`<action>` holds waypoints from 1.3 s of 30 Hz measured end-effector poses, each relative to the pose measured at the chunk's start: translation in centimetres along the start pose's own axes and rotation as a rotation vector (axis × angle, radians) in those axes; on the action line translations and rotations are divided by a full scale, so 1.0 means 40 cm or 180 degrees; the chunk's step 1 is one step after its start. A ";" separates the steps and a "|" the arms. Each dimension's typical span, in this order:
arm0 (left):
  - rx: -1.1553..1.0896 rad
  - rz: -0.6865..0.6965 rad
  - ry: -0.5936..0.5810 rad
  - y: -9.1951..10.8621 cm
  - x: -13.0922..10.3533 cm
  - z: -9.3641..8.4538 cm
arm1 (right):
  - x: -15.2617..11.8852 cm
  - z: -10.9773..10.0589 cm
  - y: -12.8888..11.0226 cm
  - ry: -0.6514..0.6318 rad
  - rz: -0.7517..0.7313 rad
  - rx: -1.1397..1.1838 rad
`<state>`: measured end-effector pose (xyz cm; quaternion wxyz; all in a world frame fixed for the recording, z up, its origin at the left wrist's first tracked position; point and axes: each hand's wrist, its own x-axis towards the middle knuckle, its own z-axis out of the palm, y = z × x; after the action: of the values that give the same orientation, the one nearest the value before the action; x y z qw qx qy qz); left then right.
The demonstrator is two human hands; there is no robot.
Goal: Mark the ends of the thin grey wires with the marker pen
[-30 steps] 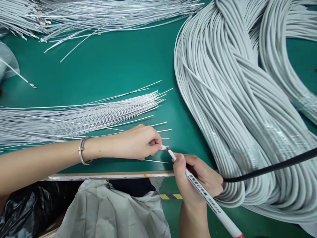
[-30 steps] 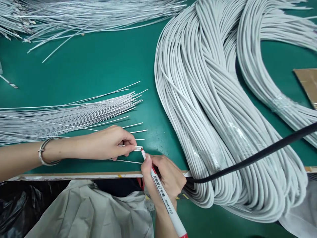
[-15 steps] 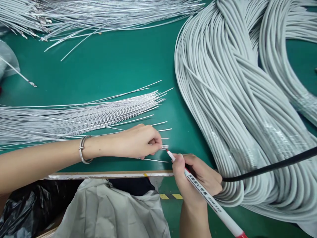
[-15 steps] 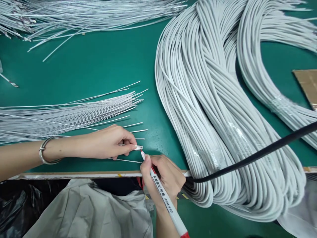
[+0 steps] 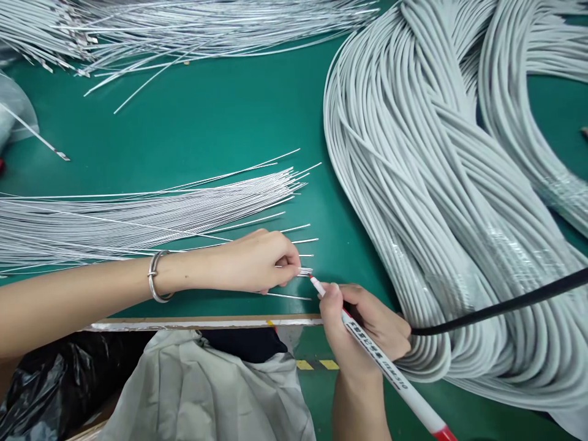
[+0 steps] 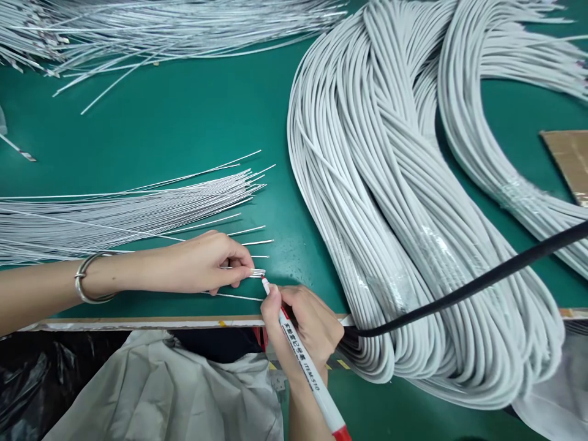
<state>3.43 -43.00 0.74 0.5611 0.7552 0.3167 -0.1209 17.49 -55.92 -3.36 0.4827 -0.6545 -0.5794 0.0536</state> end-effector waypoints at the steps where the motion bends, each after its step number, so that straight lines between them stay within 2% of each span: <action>1: 0.0004 -0.0005 -0.0002 0.000 0.000 0.000 | 0.000 0.000 0.000 -0.0014 -0.0006 0.0023; 12: -0.0017 0.0059 0.0017 -0.003 0.000 0.000 | 0.002 -0.006 -0.001 -0.0134 -0.0040 0.0041; 20: -0.0061 0.0112 0.0024 -0.007 -0.002 0.002 | -0.002 -0.004 0.000 -0.0006 0.0345 0.0284; 28: -0.0066 0.0072 0.0033 -0.001 -0.003 0.002 | -0.004 -0.002 -0.005 0.0057 0.0556 -0.0065; 33: -0.0061 0.0025 0.0024 -0.001 -0.001 -0.001 | -0.005 0.001 -0.004 0.0085 0.0519 -0.0102; 39: -0.0040 0.0028 0.0000 -0.002 -0.002 0.001 | -0.003 -0.007 0.001 0.0055 0.0496 0.0208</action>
<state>3.33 -43.05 0.71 0.5663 0.7530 0.3142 -0.1164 17.67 -56.18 -3.30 0.5033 -0.6820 -0.5204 0.1042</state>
